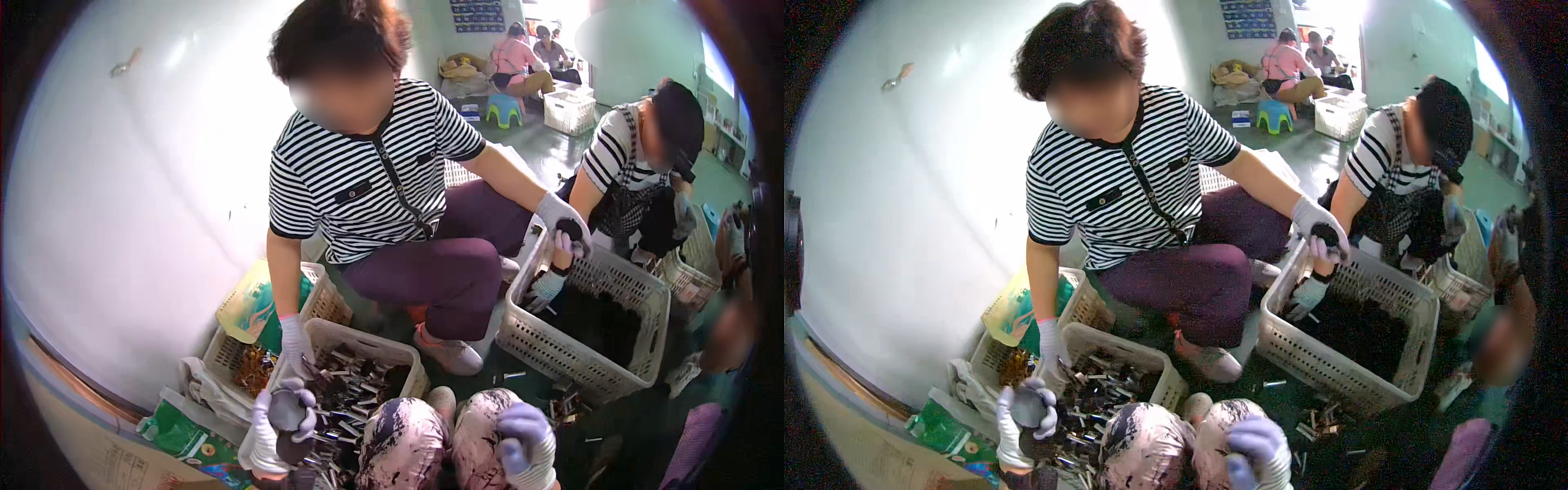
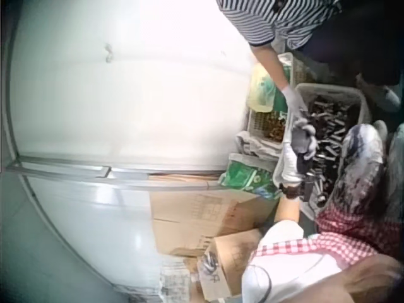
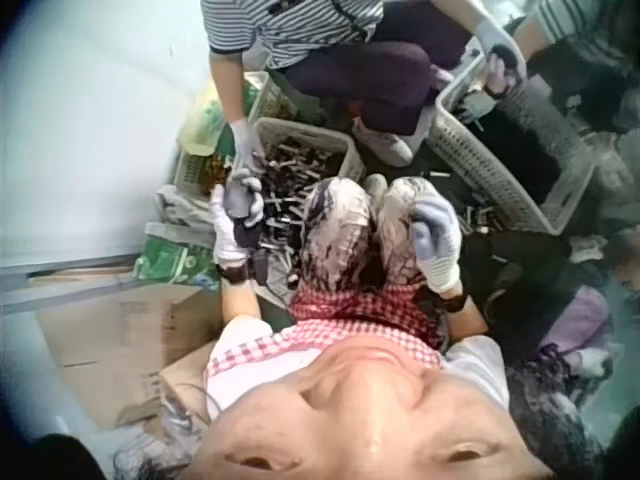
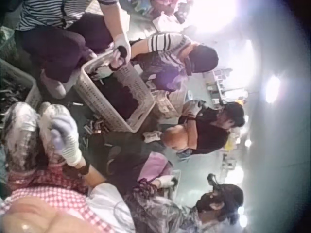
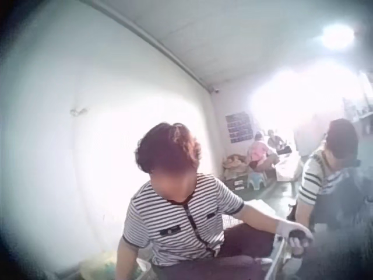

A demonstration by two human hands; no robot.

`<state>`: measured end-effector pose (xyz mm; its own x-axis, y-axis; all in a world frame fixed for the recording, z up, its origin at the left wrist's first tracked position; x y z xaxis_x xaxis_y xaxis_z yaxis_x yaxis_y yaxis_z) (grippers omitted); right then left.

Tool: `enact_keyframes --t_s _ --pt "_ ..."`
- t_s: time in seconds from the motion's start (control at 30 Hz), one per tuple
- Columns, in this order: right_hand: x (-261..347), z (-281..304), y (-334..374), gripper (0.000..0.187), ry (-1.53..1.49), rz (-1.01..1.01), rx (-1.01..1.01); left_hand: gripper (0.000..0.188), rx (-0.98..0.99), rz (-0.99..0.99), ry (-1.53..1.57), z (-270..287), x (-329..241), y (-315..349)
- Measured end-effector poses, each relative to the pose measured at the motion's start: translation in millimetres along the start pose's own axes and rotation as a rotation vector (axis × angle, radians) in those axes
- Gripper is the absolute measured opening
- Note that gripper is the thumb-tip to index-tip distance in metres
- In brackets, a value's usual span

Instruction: Sorting small black plastic components from a main bin into smaller baskets while other workers perform similar tasks.

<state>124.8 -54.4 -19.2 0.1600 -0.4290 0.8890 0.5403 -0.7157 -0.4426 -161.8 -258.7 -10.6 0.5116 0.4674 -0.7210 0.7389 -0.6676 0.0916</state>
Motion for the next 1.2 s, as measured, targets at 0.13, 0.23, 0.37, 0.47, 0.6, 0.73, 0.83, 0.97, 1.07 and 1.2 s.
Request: enact_keyframes --t_s 0.13,0.23,0.37,0.47,0.6,0.73,0.83,0.97,1.07,1.2 --pt "43.4 -22.8 9.2 0.033 0.144 0.229 0.225 0.051 0.084 -0.030 0.131 -122.8 27.3 36.9" --pt "39.1 -31.0 10.4 0.036 0.130 0.280 0.292 0.053 0.224 0.314 0.438 -146.0 94.1 38.5" --pt "35.0 -3.1 24.4 0.035 0.402 0.400 0.021 0.048 0.102 0.465 0.659 -141.4 137.7 41.1" --pt "16.7 14.5 42.2 0.034 0.402 0.404 0.110 0.043 0.069 0.562 0.583 -144.0 161.3 47.7" --pt "29.5 27.3 36.1 0.026 0.156 -0.143 -0.154 0.042 0.168 0.391 0.142 -139.9 174.2 50.2" --pt "20.8 19.2 26.0 0.020 -0.061 -0.504 -0.291 0.043 -0.537 0.889 1.256 -146.6 165.2 51.7" --pt "14.8 7.5 27.0 0.018 -0.093 -0.464 -0.301 0.048 0.584 -0.042 -0.131 -161.3 157.8 62.9" --pt "13.5 7.4 20.0 0.021 0.206 -0.217 -0.241 0.059 0.866 -0.287 -0.553 -169.5 149.3 59.0" --pt "12.0 13.5 3.8 0.031 0.261 -0.072 -0.130 0.055 0.832 -0.151 -0.500 -159.2 145.0 51.1" --pt "-7.2 52.2 -13.4 0.029 -0.079 -0.229 -0.234 0.052 0.504 0.181 -0.209 -158.6 129.3 26.8"
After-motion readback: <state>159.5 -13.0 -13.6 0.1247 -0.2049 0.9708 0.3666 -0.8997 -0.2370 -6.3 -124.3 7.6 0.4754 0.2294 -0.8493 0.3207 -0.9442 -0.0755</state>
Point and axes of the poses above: each hand's wrist, its own y-axis away from the middle knuckle, its own z-axis out of the back of the hand, x = y × z, the point moved 1 cm from there along -y, towards the middle knuckle, and after that the axes turned 10 degrees about -z, right-handed, at the moved point
